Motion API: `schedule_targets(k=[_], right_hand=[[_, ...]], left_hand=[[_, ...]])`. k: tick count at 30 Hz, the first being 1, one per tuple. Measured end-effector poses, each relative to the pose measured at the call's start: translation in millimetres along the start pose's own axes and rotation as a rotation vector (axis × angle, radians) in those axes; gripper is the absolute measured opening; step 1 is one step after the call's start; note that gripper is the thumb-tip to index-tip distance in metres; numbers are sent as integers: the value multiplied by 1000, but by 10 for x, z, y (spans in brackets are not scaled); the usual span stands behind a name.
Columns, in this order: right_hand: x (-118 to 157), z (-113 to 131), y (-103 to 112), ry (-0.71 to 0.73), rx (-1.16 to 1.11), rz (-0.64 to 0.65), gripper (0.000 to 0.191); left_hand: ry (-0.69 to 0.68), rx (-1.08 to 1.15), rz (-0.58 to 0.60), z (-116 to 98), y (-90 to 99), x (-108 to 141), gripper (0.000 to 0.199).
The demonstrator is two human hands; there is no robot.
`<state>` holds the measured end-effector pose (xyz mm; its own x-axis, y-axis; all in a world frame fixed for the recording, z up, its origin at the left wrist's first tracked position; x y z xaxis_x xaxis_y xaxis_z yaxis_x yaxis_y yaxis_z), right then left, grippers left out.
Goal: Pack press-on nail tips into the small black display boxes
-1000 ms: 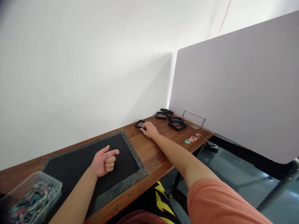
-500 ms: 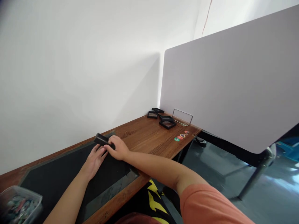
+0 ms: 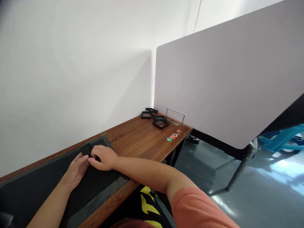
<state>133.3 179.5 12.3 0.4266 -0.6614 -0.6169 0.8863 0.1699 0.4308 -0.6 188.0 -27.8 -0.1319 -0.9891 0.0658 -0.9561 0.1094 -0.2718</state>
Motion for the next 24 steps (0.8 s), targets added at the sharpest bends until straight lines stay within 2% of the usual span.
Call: schedule_targets(k=[2,5,7,9,12,18,24], right_hand=[[6,-65,45,-61,-55,-63,30],[14,-256,43,-202,-187,-101,77],[9,-400,-47,-295,-317,-29,92],[3,-515,-137,-368,-441,49,93],[-9,-614,-166,-446,-555,76,93],[-46,-519,-133,-471,-705,123,78],[-27,-528,-159,-528,-811,146,79]], left_hand=[[-6,-25,11,-15,-9,8,38],[-9,-65,16,-28,-16,19,36],[-8,-92,22,-31,-21,27,38],[-11,-118,30,-30,-31,30,44],[-42,-149,25,-32,-45,27,57],[-131,-198,25,-37,-83,14,64],[-194,-225,25,-61,-81,19,63]])
Point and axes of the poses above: each hand's wrist, its own x-axis away from the middle knuckle, its own y-axis out of the back of the hand, z = x × y, the point moved 7 cm from there along -x, towards the middle knuckle, and after that the axes turned 7 degrees about -x, right-handed, at the moved point
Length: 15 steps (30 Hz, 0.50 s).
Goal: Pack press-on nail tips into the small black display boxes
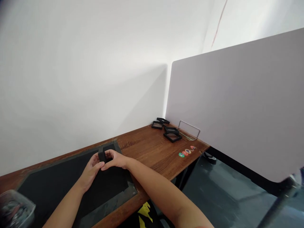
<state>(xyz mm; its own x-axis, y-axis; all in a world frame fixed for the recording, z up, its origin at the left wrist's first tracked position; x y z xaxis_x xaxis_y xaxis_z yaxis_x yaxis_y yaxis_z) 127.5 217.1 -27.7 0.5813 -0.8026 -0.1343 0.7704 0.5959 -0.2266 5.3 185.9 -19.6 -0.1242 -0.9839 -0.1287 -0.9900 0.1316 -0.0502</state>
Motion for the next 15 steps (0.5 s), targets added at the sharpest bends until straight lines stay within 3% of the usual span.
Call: schedule_targets(k=[5,15], right_hand=[[2,-25,3,-2,-29,9,87],[60,11,-7,79,37,8,85]], left_hand=[[-4,-9,18,-7,-10,9,65],[-4,37,63,11,-12,30,62]])
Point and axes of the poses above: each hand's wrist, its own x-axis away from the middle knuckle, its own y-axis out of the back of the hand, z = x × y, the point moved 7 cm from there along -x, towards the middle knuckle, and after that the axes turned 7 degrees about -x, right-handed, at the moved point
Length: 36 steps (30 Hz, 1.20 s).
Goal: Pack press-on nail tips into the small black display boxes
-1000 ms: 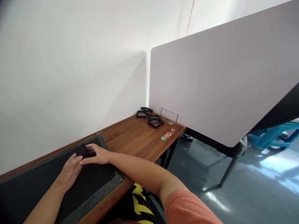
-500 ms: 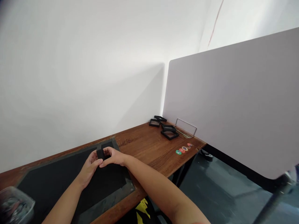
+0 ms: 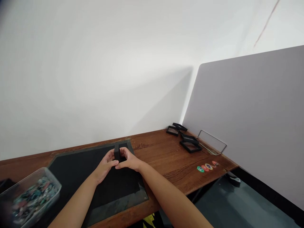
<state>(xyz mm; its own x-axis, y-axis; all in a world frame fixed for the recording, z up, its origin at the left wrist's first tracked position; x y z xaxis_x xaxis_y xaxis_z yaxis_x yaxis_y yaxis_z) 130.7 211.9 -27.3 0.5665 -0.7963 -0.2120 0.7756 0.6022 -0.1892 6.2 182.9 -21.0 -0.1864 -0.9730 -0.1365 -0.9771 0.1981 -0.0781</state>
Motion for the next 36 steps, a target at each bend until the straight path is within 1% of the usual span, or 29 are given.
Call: schedule_targets(k=[6,12,18,24,29,36], right_hand=[[28,24,-13,10,37,32,84],[60,71,2,-11,65,87,85],[118,124,53,-74,76,146,86],[152,153,70,-92,109,166,85],[174,194,69,-79,174,184,88],[281,305,8,-43,243,172,90]], left_hand=[[3,13,1,2,2,9,65],[14,-20,9,-9,-28,23,70],[11,-68,26,82,-60,-5,80],[-41,-129,11,136,-70,-16,79],[-81,-184,5,100,-97,38,78],[-142,-228,-4,-28,-153,137,78]])
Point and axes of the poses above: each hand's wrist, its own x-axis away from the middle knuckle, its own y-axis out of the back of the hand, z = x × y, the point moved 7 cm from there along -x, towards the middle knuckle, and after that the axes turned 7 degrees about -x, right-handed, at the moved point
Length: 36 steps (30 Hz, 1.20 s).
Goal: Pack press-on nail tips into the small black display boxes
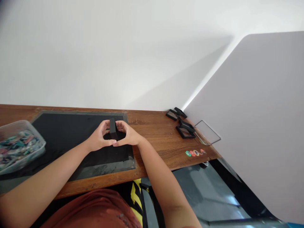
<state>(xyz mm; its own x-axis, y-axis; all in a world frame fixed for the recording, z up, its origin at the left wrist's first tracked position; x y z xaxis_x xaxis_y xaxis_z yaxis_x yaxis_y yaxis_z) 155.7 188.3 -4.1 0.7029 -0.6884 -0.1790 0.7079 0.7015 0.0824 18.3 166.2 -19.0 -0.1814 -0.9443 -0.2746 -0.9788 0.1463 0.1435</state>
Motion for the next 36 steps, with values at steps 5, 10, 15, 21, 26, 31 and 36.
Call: schedule_targets(k=[5,10,15,21,26,31,36], right_hand=[[55,46,-10,-37,37,-17,82],[81,52,-17,-83,55,12,77],[98,55,-1,-102,68,26,76],[109,72,45,-97,97,28,78],[109,65,64,-84,92,44,82],[107,66,64,-87,28,62,84],[99,60,39,-111,-17,68,84]], left_hand=[[18,17,34,-48,-27,24,73],[59,30,84,-55,-57,36,66],[76,31,117,-44,-72,35,67],[70,7,132,-42,-76,33,70],[65,13,174,-41,-76,42,75],[41,22,167,-44,-63,40,78],[29,6,163,-16,-76,48,77]])
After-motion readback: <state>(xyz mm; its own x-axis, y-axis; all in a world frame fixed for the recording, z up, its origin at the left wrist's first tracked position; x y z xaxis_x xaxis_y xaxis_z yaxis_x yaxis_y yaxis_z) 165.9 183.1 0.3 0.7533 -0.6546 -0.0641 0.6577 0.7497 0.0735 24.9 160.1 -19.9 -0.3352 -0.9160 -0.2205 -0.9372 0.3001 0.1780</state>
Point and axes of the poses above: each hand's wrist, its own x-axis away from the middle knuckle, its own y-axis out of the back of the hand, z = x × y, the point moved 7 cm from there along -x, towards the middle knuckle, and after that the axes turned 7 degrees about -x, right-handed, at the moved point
